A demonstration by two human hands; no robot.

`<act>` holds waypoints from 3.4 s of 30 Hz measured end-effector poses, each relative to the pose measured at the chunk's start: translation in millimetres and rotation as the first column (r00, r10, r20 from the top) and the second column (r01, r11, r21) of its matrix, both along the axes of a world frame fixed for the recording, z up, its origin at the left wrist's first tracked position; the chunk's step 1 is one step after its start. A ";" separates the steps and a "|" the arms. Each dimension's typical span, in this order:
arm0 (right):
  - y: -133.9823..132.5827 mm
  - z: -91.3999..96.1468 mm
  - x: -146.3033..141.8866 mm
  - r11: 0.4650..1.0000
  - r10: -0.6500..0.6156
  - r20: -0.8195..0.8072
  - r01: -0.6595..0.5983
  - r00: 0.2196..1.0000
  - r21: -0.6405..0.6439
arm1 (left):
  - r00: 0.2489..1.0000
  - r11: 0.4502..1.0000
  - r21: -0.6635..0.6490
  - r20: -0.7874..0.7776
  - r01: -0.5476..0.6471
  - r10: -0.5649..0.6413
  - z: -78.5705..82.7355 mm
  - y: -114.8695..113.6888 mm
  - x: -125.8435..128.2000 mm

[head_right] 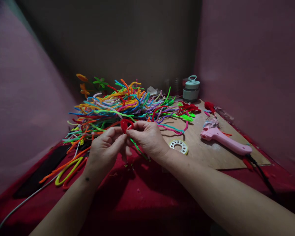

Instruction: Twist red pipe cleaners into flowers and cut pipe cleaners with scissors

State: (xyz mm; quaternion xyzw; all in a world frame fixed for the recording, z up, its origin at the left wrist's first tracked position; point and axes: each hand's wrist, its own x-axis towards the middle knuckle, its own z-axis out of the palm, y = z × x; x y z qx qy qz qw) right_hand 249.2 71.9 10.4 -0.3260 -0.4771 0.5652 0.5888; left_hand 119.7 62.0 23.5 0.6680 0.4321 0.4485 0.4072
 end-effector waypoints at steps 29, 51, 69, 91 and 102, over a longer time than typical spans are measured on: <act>6.9 -0.9 8.5 0.994 0.110 -0.071 -0.111 0.991 -0.013 | 0.999 0.984 -0.172 0.013 0.050 -0.048 5.8 -0.1 1.4; 9.9 -1.1 6.4 0.963 0.206 -0.283 -0.245 0.937 -0.110 | 0.951 0.868 -0.389 0.116 0.308 -0.286 11.6 8.7 -14.5; 12.2 -8.2 5.2 0.987 0.100 -0.196 -0.123 0.975 -0.106 | 0.983 0.952 -0.261 -0.044 0.161 -0.179 8.1 6.8 -8.3; 3.5 -6.2 3.2 0.952 0.249 -0.019 -0.248 0.968 -0.177 | 0.982 0.947 -0.304 0.182 0.102 -0.047 6.0 17.2 -19.2; -1.8 -1.6 2.4 0.967 0.243 0.088 -0.234 0.966 -0.104 | 0.978 0.902 -0.400 0.190 0.161 -0.091 8.5 20.7 -27.3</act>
